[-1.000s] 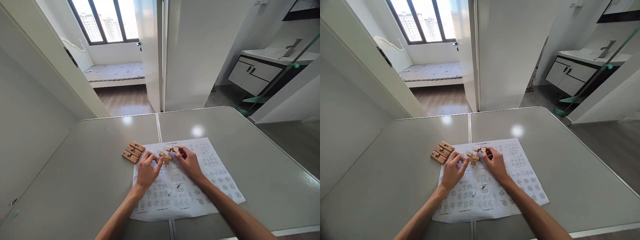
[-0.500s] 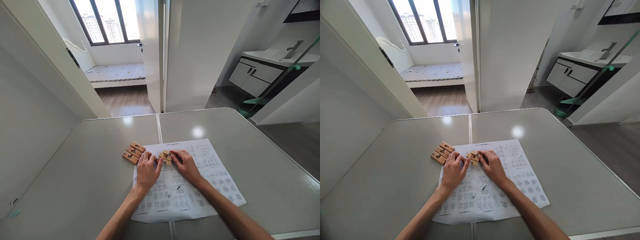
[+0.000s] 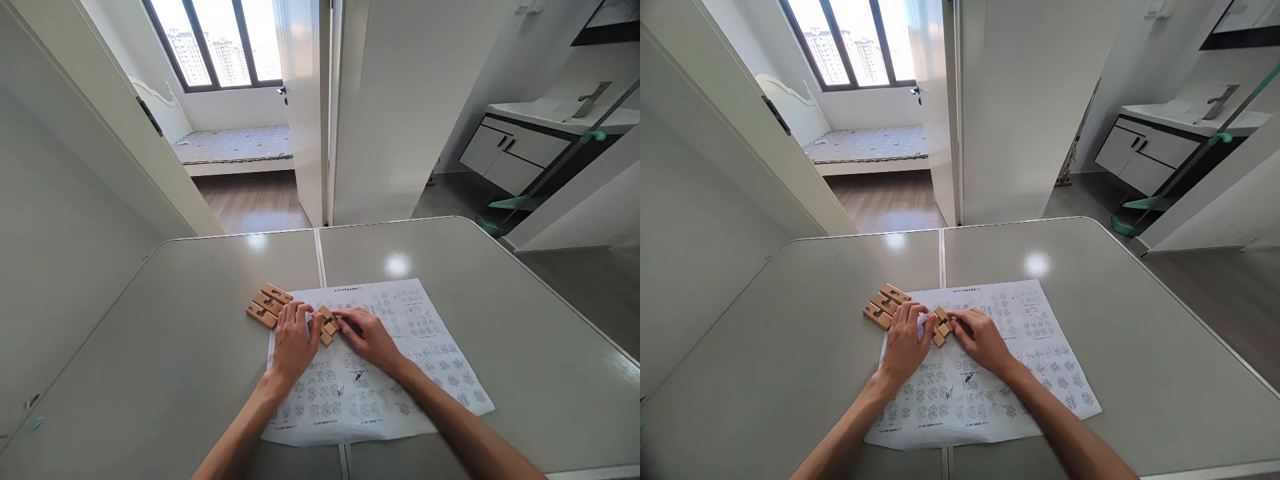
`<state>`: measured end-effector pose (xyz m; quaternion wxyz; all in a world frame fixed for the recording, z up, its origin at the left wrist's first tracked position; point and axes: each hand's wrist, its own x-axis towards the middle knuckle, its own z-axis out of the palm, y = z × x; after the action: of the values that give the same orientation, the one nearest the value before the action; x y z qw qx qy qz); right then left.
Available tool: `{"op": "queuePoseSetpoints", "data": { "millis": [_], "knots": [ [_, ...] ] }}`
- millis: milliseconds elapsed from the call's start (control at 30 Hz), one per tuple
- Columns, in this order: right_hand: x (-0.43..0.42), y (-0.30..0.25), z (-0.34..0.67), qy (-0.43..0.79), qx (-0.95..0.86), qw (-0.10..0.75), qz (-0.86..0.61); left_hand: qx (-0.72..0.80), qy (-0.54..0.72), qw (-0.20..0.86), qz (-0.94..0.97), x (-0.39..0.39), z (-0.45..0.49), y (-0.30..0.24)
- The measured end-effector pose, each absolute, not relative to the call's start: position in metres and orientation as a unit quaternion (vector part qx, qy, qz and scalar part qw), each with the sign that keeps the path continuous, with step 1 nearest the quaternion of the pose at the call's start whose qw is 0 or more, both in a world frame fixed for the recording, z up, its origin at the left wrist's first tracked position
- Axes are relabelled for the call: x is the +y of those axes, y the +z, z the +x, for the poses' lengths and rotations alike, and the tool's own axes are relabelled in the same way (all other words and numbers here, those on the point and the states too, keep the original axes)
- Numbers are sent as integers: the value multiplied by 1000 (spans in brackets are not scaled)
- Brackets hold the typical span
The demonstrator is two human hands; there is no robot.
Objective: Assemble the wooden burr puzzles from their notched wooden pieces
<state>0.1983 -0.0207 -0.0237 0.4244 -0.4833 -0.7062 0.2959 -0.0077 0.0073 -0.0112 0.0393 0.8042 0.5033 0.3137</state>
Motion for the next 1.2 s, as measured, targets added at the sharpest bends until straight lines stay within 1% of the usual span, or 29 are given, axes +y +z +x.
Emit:
{"op": "queuePoseSetpoints", "data": {
  "millis": [100,333,633,867,1067,1200],
  "knots": [
    [-23,-21,197,319,-709,422,-466,475,322,64,816,5,-7,-8],
    [-25,-20,194,349,-674,429,-490,420,276,87,860,3,-6,-6],
    [-25,-18,194,337,-675,416,-507,465,286,27,837,8,-10,-10],
    [-25,-22,194,342,-677,418,-501,492,268,-32,828,5,-9,-11],
    [-25,-21,194,351,-675,421,-494,509,276,-59,813,6,-8,-14],
    [-25,-20,193,356,-674,422,-490,483,302,-55,820,3,-6,-12]
  ]
}}
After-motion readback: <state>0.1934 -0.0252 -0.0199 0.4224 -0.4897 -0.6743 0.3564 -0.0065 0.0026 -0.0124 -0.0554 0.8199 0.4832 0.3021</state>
